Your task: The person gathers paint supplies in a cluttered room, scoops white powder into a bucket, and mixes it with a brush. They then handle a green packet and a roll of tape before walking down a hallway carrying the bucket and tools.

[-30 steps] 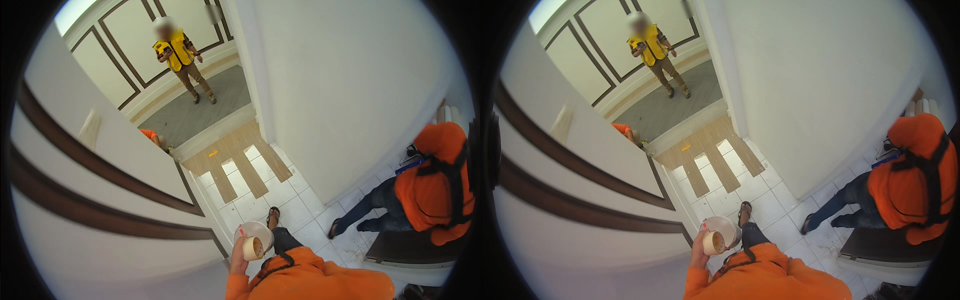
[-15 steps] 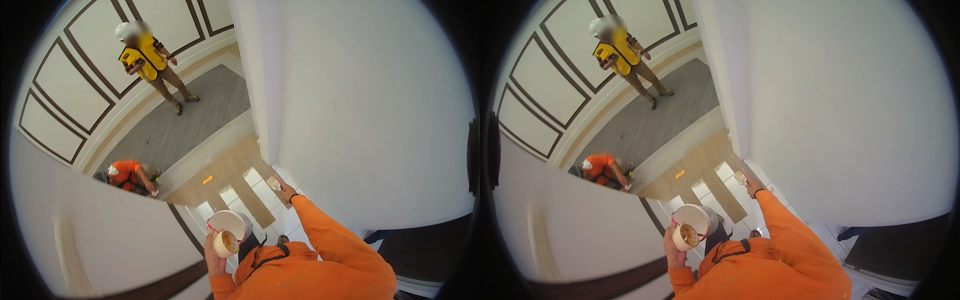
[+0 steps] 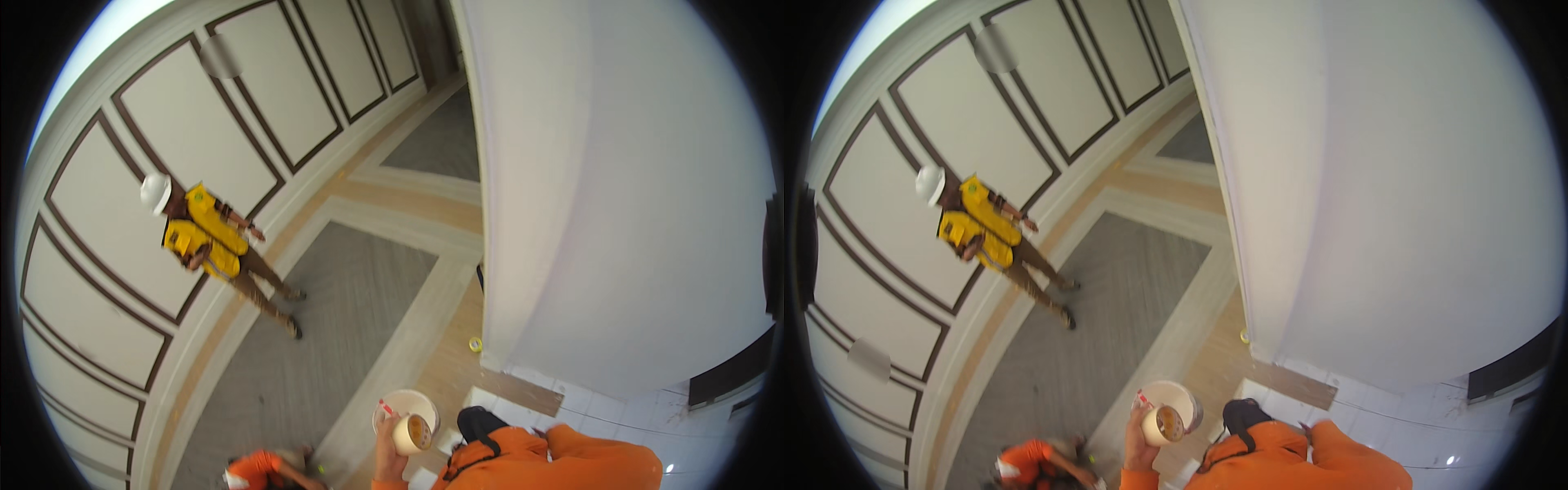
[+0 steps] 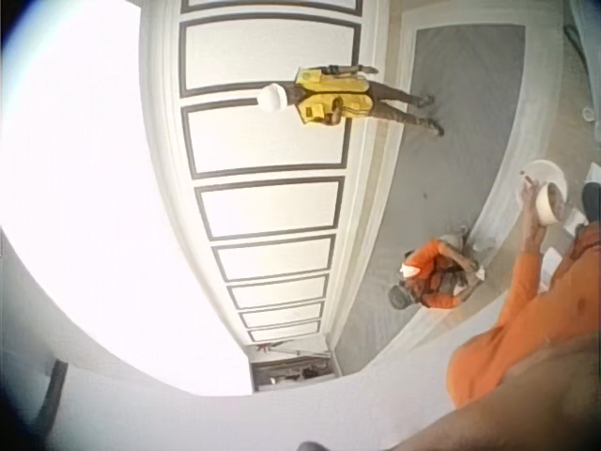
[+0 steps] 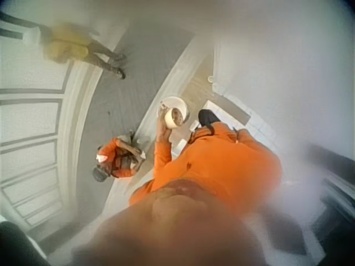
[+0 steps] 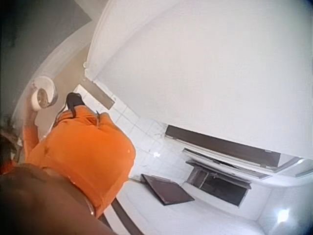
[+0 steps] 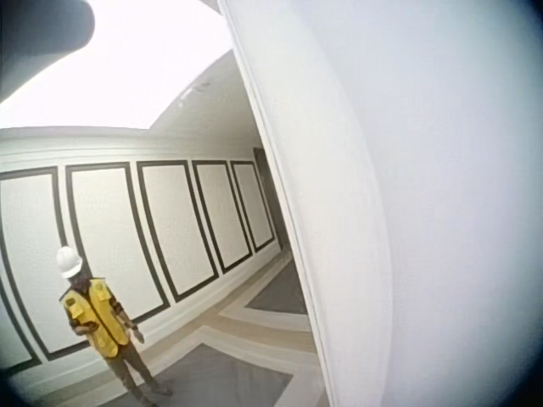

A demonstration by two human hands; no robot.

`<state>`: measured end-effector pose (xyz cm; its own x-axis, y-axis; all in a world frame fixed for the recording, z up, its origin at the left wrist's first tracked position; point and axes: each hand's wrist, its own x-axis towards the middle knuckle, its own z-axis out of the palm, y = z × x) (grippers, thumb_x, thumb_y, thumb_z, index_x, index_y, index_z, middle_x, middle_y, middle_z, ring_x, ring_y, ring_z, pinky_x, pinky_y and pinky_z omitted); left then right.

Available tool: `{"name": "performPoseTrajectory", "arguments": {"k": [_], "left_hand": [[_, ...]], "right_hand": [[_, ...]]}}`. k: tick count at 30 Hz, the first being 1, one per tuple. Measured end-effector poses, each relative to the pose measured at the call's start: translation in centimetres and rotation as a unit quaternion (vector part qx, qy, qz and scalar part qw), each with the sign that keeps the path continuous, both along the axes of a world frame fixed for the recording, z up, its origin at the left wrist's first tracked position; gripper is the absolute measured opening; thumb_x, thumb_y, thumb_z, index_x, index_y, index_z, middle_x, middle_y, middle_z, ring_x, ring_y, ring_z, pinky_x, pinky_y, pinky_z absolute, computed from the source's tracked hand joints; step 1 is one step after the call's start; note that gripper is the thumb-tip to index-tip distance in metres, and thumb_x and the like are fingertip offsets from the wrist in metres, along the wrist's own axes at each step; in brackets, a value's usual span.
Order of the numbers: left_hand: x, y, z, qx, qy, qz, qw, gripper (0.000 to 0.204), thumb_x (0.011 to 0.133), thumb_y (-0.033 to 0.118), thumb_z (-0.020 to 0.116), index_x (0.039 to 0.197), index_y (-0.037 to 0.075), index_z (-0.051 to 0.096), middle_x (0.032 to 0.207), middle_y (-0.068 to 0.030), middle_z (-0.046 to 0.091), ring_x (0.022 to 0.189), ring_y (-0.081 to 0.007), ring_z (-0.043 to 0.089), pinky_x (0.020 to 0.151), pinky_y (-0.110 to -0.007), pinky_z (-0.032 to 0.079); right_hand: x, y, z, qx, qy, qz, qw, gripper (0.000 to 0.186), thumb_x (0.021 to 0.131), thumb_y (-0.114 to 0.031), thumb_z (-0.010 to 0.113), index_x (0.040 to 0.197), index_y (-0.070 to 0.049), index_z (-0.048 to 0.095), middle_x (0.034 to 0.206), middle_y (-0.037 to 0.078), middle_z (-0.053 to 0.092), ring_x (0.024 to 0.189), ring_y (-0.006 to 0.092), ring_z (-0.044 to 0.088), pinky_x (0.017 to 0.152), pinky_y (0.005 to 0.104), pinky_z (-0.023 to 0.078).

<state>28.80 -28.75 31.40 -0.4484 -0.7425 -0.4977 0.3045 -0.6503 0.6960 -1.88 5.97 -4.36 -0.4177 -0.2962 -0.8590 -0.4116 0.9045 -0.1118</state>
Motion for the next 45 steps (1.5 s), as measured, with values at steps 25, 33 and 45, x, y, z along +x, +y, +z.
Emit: {"name": "performPoseTrajectory", "arguments": {"k": [25, 33, 45], "left_hand": [[-51.7, -69.7, -3.2, -0.049, 0.139, -0.308, 0.94, 0.112, 0.081, 0.086, 0.033, 0.153, 0.001, 0.031, 0.155, -0.0223, 0.034, 0.136, -0.0301, 0.044, 0.115, -0.05, 0.036], [-75.1, -86.2, 0.6, -0.04, 0.226, -0.479, 0.847, 0.156, 0.031, 0.099, 0.053, 0.158, 0.017, 0.012, 0.156, -0.0218, 0.029, 0.128, -0.0366, 0.052, 0.112, -0.051, 0.041], [-111.8, -100.6, 1.6, -0.114, 0.202, -0.594, 0.77, 0.165, 0.029, 0.091, 0.075, 0.158, 0.019, 0.002, 0.151, -0.0219, 0.031, 0.128, -0.0374, 0.051, 0.11, -0.049, 0.043]], "right_hand": [[-40.5, -89.6, 24.2, -0.651, -0.313, -0.55, 0.42, 0.027, 0.1, -0.028, 0.056, 0.107, -0.002, 0.058, 0.081, 0.01, 0.065, 0.061, 0.0186, 0.062, 0.055, 0.0326, 0.053], [-51.9, -98.9, 42.3, -0.648, -0.308, -0.509, 0.476, 0.026, 0.1, -0.019, 0.053, 0.118, 0.0, 0.053, 0.073, 0.009, 0.058, 0.047, 0.0138, 0.047, 0.044, 0.0273, 0.038], [-80.6, -109.1, 43.5, -0.674, -0.099, -0.347, 0.644, 0.032, 0.093, -0.005, 0.058, 0.124, 0.004, 0.056, 0.072, 0.002, 0.055, 0.051, 0.0089, 0.046, 0.048, 0.0236, 0.035]]}}
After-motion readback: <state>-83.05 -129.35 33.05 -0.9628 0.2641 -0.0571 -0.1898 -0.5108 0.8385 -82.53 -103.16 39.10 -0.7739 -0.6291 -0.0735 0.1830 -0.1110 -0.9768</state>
